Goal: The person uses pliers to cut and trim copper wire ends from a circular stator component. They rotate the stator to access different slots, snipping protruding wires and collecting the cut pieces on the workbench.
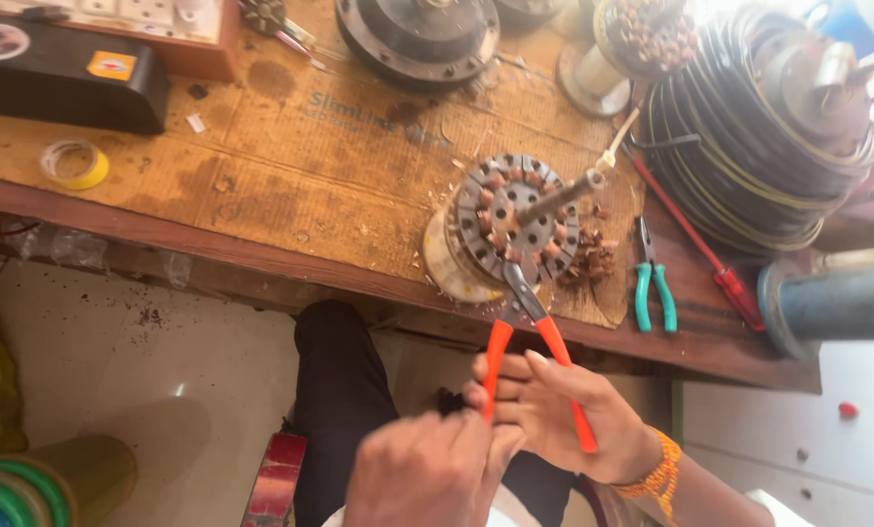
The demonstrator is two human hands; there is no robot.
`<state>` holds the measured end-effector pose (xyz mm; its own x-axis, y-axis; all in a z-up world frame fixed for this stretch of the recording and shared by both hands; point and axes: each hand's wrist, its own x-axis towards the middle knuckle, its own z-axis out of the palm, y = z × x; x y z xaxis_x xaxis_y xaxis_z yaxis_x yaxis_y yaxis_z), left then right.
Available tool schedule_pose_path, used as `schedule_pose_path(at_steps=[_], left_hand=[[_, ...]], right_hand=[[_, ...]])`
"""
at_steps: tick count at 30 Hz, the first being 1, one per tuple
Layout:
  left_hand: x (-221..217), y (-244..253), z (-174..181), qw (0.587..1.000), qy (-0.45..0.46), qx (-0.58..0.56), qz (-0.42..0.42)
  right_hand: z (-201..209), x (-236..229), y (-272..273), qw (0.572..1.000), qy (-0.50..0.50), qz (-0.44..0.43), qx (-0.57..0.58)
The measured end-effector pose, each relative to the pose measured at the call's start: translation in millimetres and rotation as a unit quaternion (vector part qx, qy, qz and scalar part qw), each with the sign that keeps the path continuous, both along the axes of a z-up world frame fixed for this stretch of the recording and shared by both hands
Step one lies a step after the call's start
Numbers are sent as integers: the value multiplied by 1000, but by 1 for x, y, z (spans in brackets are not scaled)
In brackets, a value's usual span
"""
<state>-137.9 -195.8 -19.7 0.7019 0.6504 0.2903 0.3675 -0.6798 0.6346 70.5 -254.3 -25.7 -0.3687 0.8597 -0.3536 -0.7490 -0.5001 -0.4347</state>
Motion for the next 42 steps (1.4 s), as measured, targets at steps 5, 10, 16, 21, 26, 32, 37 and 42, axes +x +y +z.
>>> schedule_pose_path(at_steps=[5,10,16,21,26,32,37,42], left_hand=[[29,90,37,974,-195,112,5],[123,167,42,942,-167,276,-89],[143,186,15,977,13,96,-191],[148,184,2,986,8,89,-141],[148,174,1,989,3,120,-84],[142,172,4,992,-11,95,-78],[144,173,10,991,-23,109,-78],[141,168,9,987,-43,135,-76]], right_hand=[[0,-35,5,997,11,-72,-25],[3,-62,10,990,23,-135,-37],[10,-62,16,988,83,-127,-14],[15,-56,13,980,127,-130,-82],[15,-38,3,975,156,-95,-124],[10,-38,-4,974,139,-121,-134],[21,-32,5,973,164,-93,-133],[24,-21,4,996,34,-38,-67]])
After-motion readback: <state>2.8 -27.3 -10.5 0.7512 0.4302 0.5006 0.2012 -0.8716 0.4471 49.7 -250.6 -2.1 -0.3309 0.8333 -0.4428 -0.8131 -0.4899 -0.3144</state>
